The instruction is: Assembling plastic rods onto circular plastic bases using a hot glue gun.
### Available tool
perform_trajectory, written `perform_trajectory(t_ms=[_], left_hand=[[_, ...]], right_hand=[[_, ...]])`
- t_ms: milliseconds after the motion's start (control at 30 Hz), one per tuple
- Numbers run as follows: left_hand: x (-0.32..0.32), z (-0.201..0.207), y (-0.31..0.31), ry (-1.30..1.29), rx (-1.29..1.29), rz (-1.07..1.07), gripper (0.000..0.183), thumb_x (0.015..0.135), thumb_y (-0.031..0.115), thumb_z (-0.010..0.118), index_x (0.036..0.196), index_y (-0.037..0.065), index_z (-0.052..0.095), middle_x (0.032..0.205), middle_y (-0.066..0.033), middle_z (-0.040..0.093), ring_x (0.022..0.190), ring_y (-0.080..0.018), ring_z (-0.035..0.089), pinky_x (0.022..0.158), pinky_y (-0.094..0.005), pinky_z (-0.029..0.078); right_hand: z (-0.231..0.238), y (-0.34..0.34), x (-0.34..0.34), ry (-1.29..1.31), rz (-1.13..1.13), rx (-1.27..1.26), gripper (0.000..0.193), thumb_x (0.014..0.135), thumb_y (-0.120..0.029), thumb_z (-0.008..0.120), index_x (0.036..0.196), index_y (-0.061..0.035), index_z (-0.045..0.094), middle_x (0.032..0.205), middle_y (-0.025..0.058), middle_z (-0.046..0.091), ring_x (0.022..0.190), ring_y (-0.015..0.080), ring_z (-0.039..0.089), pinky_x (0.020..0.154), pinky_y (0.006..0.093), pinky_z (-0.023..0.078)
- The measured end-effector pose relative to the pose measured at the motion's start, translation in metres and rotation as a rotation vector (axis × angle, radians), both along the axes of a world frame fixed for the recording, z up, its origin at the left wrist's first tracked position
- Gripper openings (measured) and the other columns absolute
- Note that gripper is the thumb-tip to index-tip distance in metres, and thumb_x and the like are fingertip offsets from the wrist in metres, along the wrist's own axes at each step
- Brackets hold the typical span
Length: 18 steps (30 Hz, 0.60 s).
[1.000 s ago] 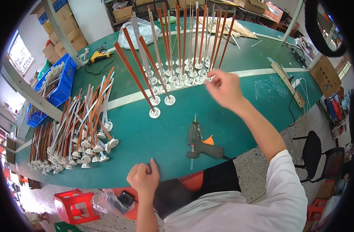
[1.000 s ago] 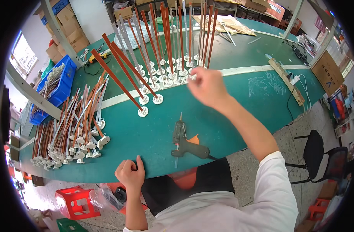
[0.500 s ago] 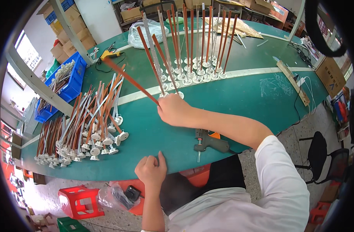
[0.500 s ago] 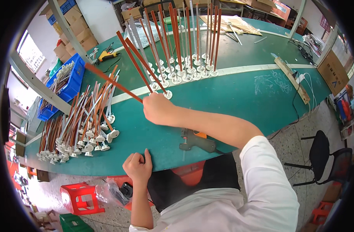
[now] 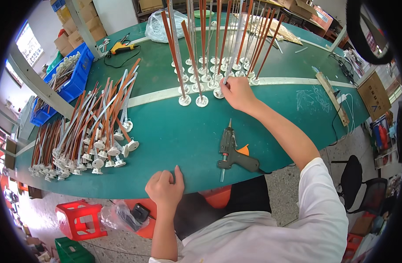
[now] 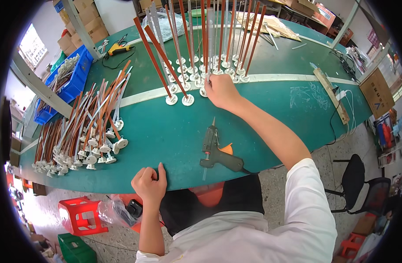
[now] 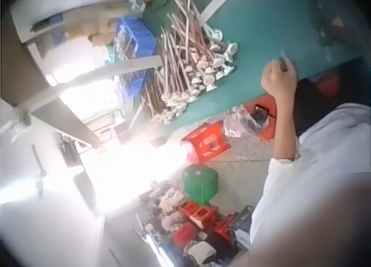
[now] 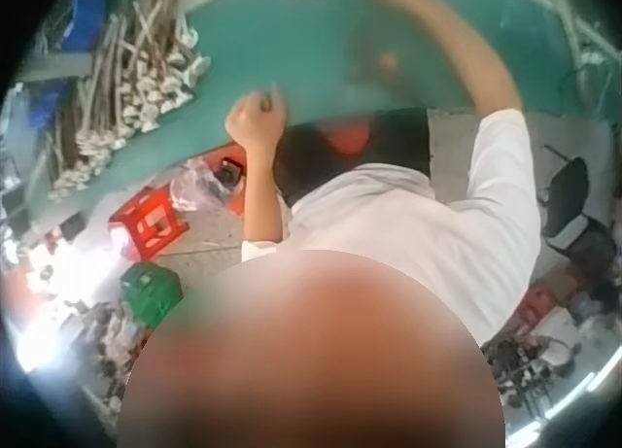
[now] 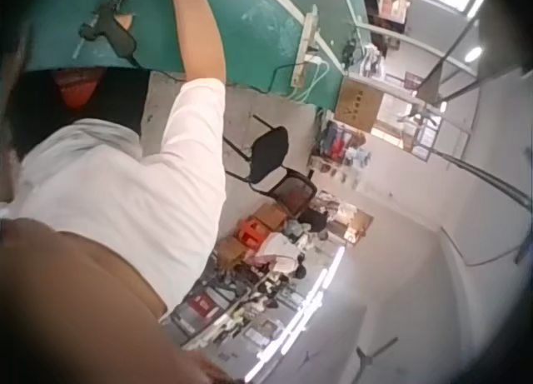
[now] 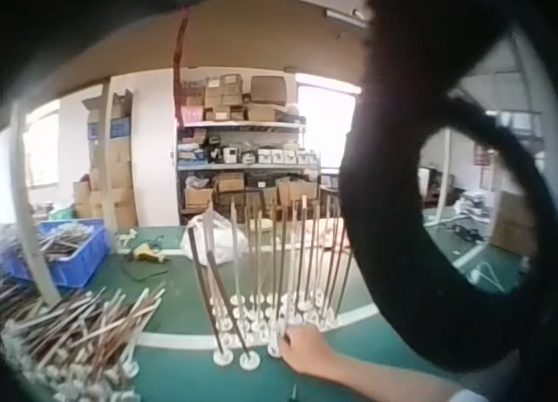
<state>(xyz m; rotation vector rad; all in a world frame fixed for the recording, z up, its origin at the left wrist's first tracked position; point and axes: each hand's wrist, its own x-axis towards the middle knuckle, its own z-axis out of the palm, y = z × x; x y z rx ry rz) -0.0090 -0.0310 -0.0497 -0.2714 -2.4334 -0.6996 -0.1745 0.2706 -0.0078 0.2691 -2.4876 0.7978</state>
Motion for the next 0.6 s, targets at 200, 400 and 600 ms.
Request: perform_trajectory(t_ms=[200,400,600], left_hand=[[0.001,0.002,0.003,-0.001,0.019,0.004,0.043,0.072,0.010,0.077,0.053,0.007,0.038,0.049,-0.0063,0.039,0.041,-0.0247,0.041,0.042,-0.0370,0.029],[-0.015,0.020,0.020,-0.031,-0.057,-0.162,0.012,0.077,0.009,0.073,0.073,0.005,0.062,0.072,-0.0084,0.060,0.057,-0.0268,0.059,0.051,-0.0359,0.046],[-0.093,0.018,0.080,-0.059,-0.205,-0.429,0.013,0.085,0.013,0.064,0.096,0.008,0.067,0.099,-0.0102,0.066,0.071,-0.0330,0.066,0.061,-0.0406,0.055]], right_hand=[[-0.002,-0.001,-0.008,-0.045,0.042,-0.034,0.026,0.090,-0.017,0.063,0.080,0.0061,0.066,0.058,0.0168,0.062,0.051,0.0280,0.063,0.054,0.0383,0.048],[0.019,0.018,0.049,-0.043,0.025,-0.089,0.028,0.085,-0.017,0.072,0.102,0.0043,0.066,0.065,0.0105,0.066,0.052,0.0144,0.060,0.054,0.0296,0.048],[0.007,0.049,0.166,0.063,-0.039,-0.201,0.016,0.086,-0.007,0.070,0.097,0.0036,0.066,0.072,0.0067,0.066,0.057,0.0080,0.057,0.053,0.0244,0.046]])
